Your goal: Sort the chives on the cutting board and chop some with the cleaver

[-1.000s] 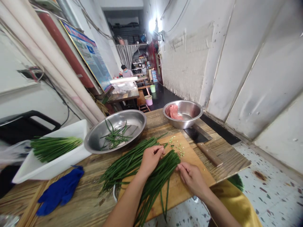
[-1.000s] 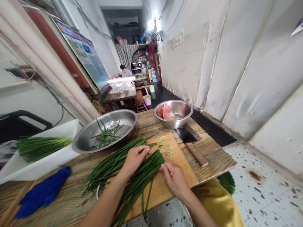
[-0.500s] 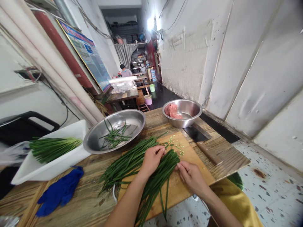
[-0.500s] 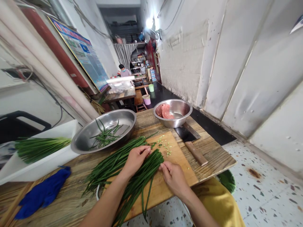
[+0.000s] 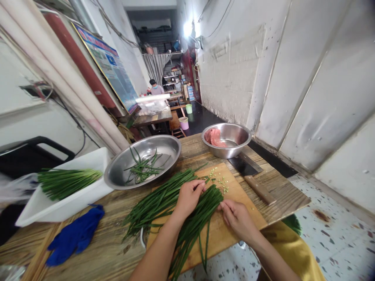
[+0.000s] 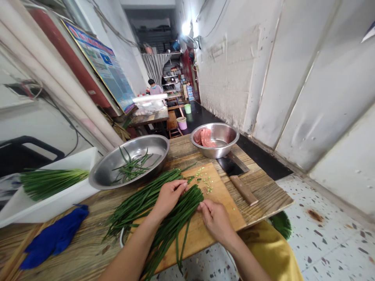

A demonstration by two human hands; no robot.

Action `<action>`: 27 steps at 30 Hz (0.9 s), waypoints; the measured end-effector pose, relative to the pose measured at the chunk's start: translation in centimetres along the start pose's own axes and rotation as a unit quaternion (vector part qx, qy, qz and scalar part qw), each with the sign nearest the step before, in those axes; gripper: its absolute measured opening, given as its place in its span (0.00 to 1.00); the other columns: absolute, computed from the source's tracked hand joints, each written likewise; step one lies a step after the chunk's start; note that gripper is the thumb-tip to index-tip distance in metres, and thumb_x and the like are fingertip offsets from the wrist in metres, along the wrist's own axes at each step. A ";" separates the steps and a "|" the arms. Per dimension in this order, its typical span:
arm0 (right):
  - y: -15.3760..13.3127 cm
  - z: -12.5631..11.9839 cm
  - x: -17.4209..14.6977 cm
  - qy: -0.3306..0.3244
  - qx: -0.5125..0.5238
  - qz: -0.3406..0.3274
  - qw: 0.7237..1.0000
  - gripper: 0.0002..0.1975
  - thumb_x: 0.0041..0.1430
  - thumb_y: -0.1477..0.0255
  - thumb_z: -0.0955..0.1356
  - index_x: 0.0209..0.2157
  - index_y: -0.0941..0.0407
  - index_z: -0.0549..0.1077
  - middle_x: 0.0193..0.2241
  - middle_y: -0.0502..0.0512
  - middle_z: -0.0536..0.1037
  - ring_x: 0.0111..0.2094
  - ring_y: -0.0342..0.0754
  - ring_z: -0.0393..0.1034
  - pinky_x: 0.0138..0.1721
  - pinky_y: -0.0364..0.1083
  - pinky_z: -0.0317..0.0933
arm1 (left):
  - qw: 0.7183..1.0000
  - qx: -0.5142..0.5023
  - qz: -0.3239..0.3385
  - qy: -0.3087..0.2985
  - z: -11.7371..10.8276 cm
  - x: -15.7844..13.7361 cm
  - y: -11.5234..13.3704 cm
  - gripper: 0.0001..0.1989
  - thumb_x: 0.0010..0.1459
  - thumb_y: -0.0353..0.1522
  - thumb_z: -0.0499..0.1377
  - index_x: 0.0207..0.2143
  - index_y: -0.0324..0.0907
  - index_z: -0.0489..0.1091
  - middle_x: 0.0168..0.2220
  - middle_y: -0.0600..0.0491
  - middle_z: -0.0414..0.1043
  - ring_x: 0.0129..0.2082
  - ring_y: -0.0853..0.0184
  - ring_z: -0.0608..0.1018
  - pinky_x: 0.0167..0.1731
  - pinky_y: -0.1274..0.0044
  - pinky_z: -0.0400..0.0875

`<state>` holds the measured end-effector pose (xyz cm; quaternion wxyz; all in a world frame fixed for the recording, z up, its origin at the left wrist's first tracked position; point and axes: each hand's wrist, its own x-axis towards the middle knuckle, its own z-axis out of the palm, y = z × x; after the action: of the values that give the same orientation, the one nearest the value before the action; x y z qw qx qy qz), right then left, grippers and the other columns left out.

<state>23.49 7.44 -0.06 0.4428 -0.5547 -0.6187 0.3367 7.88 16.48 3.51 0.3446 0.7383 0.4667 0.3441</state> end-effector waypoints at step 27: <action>-0.1 -0.1 0.1 -0.012 -0.012 0.004 1.000 0.17 0.63 0.64 0.56 0.25 0.57 0.67 0.12 0.44 0.59 0.15 0.41 0.55 0.19 0.39 0.50 | 0.999 0.013 0.025 -0.016 -0.1 0.0 -0.4 0.13 0.56 0.32 0.53 0.35 0.38 0.76 0.28 0.52 0.76 0.30 0.67 0.76 0.36 0.77 0.69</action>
<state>23.55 7.53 0.14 0.4269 -0.5586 -0.6257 0.3379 7.63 16.58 3.23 0.3333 0.7599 0.4468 0.3345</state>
